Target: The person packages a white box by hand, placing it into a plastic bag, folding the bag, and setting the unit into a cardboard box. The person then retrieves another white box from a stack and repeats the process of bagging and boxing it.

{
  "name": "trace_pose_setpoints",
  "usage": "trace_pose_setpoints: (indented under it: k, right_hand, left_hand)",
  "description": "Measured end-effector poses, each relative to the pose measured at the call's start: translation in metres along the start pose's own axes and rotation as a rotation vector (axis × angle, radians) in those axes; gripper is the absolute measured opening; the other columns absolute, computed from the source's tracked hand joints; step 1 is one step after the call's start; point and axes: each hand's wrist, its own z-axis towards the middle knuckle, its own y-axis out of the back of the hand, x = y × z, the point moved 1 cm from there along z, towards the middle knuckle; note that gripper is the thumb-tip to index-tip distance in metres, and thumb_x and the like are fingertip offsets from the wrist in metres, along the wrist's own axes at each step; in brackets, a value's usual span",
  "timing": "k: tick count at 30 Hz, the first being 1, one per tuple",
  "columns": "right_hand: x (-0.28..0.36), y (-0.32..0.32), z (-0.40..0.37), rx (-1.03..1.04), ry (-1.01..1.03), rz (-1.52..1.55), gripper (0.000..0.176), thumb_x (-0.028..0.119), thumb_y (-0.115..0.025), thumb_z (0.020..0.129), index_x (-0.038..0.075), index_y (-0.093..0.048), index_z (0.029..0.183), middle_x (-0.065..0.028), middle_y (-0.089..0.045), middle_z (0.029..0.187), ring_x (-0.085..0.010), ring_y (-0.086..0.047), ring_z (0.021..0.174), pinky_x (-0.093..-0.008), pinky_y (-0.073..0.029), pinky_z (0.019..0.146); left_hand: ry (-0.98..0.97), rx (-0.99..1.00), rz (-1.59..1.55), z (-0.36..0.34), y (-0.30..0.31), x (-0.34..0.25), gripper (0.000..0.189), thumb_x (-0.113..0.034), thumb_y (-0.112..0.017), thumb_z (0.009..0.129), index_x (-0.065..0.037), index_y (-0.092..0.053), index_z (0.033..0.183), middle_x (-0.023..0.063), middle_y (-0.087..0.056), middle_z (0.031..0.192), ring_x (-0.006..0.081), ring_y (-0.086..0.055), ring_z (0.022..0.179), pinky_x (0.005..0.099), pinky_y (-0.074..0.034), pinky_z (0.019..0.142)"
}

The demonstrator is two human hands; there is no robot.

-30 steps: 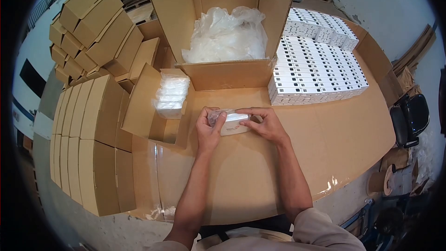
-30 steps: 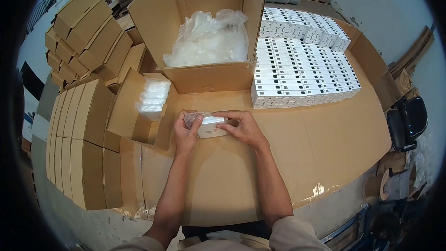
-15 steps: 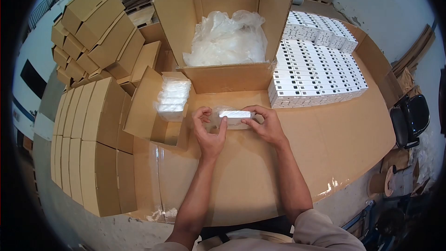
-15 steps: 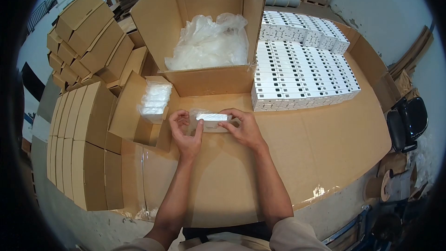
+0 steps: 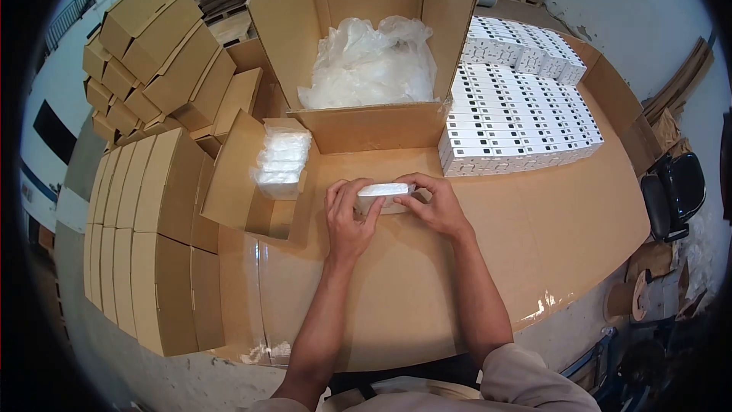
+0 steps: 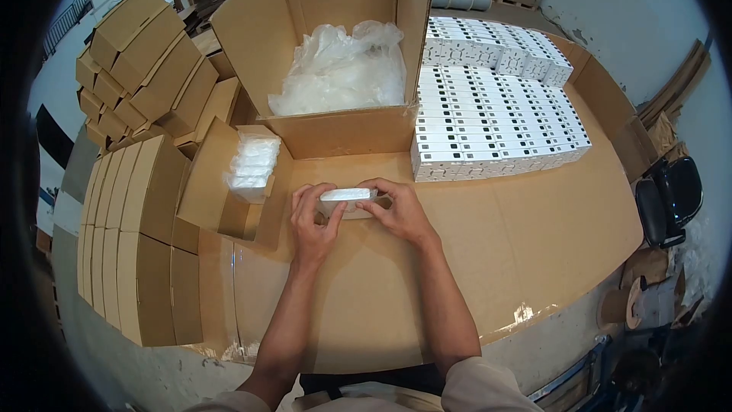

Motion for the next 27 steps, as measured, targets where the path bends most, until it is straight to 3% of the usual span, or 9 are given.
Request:
trace_pose_setpoints:
  k: [4, 10, 13, 19, 27]
  right_hand:
    - [0.002, 0.0, -0.002, 0.0, -0.013, 0.006, 0.024, 0.007, -0.077, 0.089, -0.001, -0.071, 0.111, -0.0094, -0.075, 0.096, -0.016, -0.07, 0.087, -0.0315, -0.056, 0.079]
    - [-0.009, 0.0, 0.0, 0.006, 0.031, 0.025, 0.027, 0.006, -0.078, 0.087, 0.001, -0.071, 0.113, -0.0091, -0.072, 0.115, -0.0171, -0.068, 0.099, -0.0319, -0.056, 0.08]
    - [-0.009, -0.001, 0.001, -0.014, 0.036, 0.019, 0.026, 0.0, -0.077, 0.086, 0.001, -0.072, 0.111, -0.0054, -0.071, 0.117, -0.0154, -0.064, 0.104, -0.0275, -0.053, 0.08]
    - [0.003, -0.003, 0.001, -0.064, 0.057, 0.075, 0.037, -0.001, -0.076, 0.086, 0.005, -0.069, 0.122, -0.0065, -0.072, 0.12, -0.0182, -0.067, 0.107, -0.0321, -0.054, 0.086]
    - [-0.005, -0.003, 0.001, -0.034, 0.045, 0.071, 0.039, -0.003, -0.074, 0.086, 0.005, -0.069, 0.124, -0.006, -0.073, 0.117, -0.0164, -0.068, 0.102, -0.0311, -0.053, 0.085]
  left_hand:
    - [0.034, 0.008, -0.027, -0.001, -0.001, -0.002, 0.032, -0.007, -0.081, 0.082, -0.004, -0.066, 0.111, 0.0097, -0.07, 0.107, 0.0336, -0.059, 0.108, 0.0443, -0.049, 0.091]
    - [0.102, 0.033, -0.1, -0.001, -0.001, -0.002, 0.033, -0.007, -0.08, 0.084, -0.004, -0.065, 0.113, 0.0115, -0.068, 0.11, 0.0306, -0.061, 0.107, 0.0413, -0.051, 0.09]
    - [0.159, 0.063, -0.163, -0.001, -0.001, -0.001, 0.032, -0.006, -0.079, 0.086, -0.003, -0.064, 0.114, 0.0114, -0.067, 0.111, 0.027, -0.064, 0.105, 0.0386, -0.051, 0.09]
    - [0.218, 0.142, -0.248, -0.001, 0.003, 0.011, 0.031, -0.005, -0.076, 0.089, -0.003, -0.063, 0.117, 0.01, -0.069, 0.111, 0.0207, -0.066, 0.103, 0.0345, -0.052, 0.09]
    - [0.288, 0.144, -0.299, -0.002, 0.001, 0.009, 0.032, -0.006, -0.075, 0.09, -0.003, -0.061, 0.119, 0.0094, -0.069, 0.109, 0.0191, -0.066, 0.103, 0.0336, -0.052, 0.09]
